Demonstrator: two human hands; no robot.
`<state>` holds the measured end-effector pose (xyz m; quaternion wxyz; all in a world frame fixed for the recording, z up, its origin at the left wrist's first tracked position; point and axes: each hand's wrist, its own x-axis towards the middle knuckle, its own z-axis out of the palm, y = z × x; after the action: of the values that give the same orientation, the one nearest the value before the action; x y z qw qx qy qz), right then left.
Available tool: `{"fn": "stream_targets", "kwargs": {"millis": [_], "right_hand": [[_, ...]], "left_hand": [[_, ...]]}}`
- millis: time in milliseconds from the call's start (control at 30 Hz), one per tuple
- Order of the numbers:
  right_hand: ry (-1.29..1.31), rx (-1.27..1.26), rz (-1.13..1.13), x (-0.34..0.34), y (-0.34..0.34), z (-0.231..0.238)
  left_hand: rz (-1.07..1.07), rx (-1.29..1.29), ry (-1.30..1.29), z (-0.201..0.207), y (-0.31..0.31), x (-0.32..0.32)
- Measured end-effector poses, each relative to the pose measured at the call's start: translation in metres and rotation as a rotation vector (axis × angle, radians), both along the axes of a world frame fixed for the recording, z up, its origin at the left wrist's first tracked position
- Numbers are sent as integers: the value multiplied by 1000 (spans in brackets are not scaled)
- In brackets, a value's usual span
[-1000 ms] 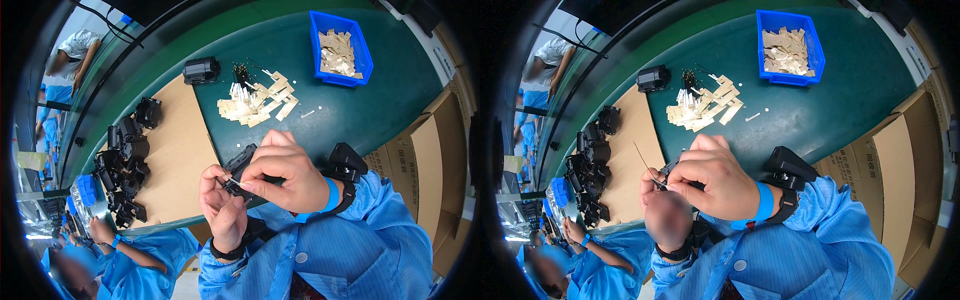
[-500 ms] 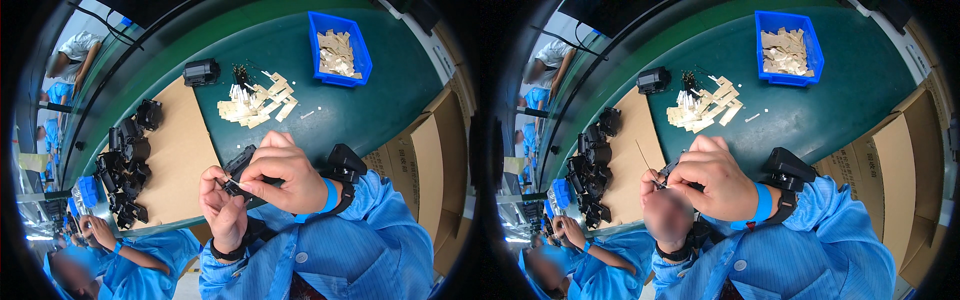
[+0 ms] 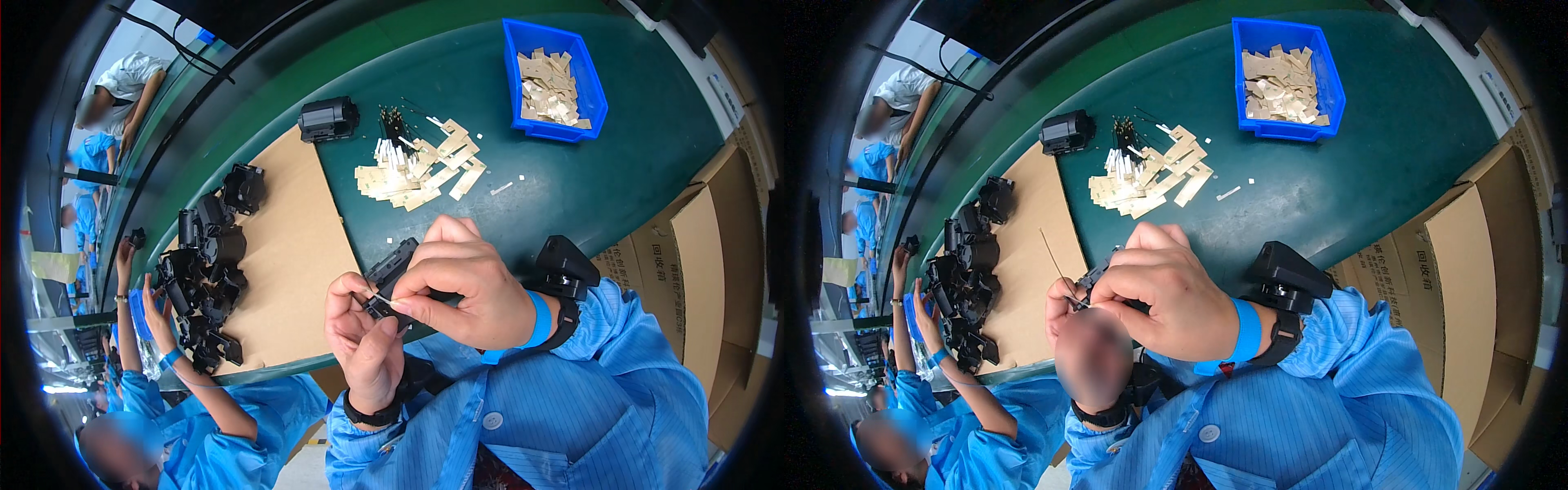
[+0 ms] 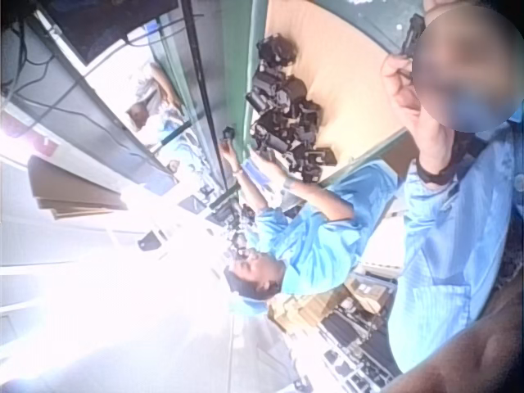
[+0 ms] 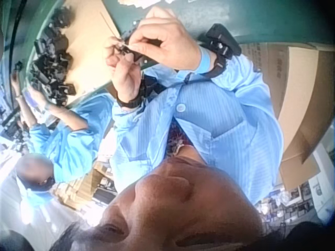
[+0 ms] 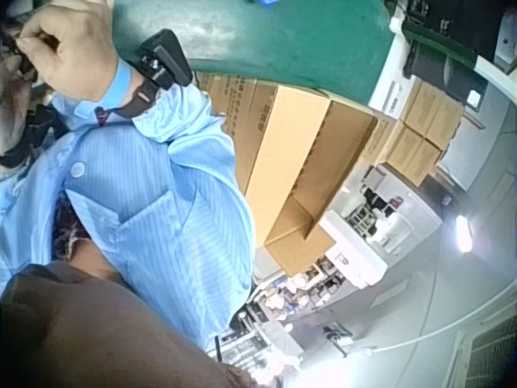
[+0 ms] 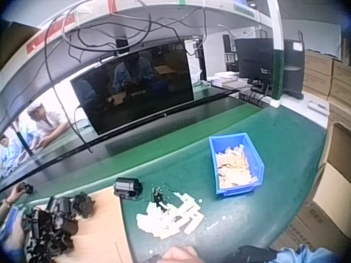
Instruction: Assembling internal components, including pins and connectors, into a black plastic housing on an assembly line.
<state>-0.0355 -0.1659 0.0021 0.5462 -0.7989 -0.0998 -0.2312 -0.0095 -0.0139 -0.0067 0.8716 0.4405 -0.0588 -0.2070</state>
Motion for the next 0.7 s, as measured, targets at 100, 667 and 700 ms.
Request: {"fn": "stream_targets", "kwargs": {"millis": [100,667,700], "right_hand": [[1,-2,0,0,0,0],[-54,-14,-16,2,3,-4],[-58,-32,-18,2,3,-4]], "left_hand": [[-11,-11,-6,0,0,0],[41,17,8,0,-2,-2],[43,17,8,-1,-3,-3]]}}
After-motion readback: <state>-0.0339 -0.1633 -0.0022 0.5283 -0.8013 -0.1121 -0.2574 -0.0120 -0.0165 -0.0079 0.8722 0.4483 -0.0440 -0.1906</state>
